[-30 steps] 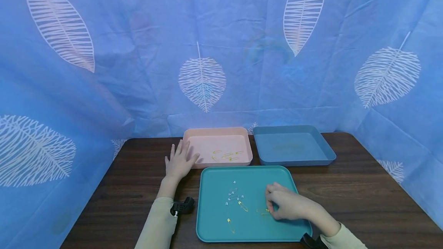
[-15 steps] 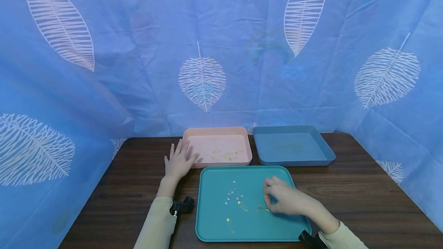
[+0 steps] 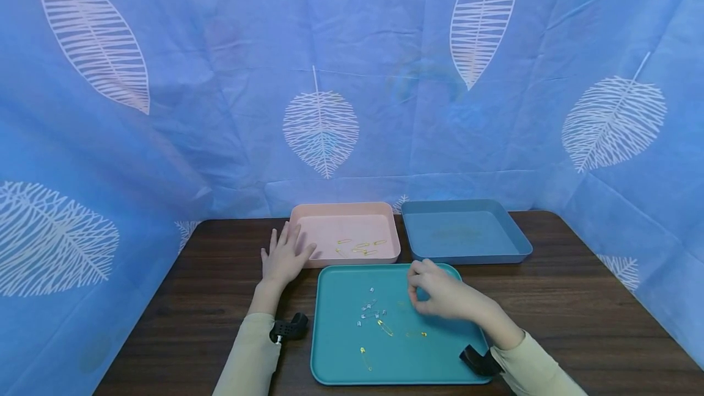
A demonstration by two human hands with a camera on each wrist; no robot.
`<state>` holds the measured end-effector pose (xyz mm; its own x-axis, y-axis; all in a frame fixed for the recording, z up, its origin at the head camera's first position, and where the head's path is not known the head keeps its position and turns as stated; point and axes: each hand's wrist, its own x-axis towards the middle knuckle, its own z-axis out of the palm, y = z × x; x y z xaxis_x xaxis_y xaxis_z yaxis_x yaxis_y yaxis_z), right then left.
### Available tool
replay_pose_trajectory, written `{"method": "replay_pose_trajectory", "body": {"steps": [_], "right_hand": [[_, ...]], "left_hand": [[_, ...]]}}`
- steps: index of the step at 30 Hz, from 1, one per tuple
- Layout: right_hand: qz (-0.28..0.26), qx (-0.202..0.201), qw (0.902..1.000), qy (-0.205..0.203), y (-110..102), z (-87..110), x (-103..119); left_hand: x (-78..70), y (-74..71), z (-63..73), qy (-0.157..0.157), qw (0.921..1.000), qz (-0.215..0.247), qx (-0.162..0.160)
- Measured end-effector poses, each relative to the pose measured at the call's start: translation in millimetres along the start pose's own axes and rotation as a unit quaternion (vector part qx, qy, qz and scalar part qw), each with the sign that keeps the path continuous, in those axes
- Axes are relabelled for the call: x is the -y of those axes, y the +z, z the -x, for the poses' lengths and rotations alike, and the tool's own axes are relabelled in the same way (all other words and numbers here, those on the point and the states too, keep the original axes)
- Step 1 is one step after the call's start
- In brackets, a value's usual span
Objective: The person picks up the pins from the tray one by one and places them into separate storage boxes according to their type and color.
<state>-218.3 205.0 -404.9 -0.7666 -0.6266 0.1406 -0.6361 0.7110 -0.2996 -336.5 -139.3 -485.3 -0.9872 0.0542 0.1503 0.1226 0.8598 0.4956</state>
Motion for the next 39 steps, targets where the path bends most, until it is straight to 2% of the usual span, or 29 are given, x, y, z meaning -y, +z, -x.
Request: {"method": "replay_pose_trajectory", "body": {"steps": [10, 23, 33, 39], "right_hand": [[-0.012, -0.017, 0.9997, 0.011, -5.4, -17.2, -3.7], [-0.013, -0.029, 0.9995, 0.000, -11.0, -40.5, -6.6], [-0.001, -0.039, 0.9993, 0.002, -18.1, -64.0, -11.4], [0.007, -0.051, 0.9987, 0.001, -15.4, -75.7, -15.5]], "left_hand": [[-0.8, -2.9, 0.9, 0.000, 1.0000, 0.003, 0.002], [0.3, -0.2, -0.7, 0.000, 1.0000, 0.005, 0.001], [1.4, 2.3, 0.3, 0.000, 1.0000, 0.002, -0.007], [1.2, 2.3, 0.7, 0.001, 0.9999, 0.006, -0.009]]}}
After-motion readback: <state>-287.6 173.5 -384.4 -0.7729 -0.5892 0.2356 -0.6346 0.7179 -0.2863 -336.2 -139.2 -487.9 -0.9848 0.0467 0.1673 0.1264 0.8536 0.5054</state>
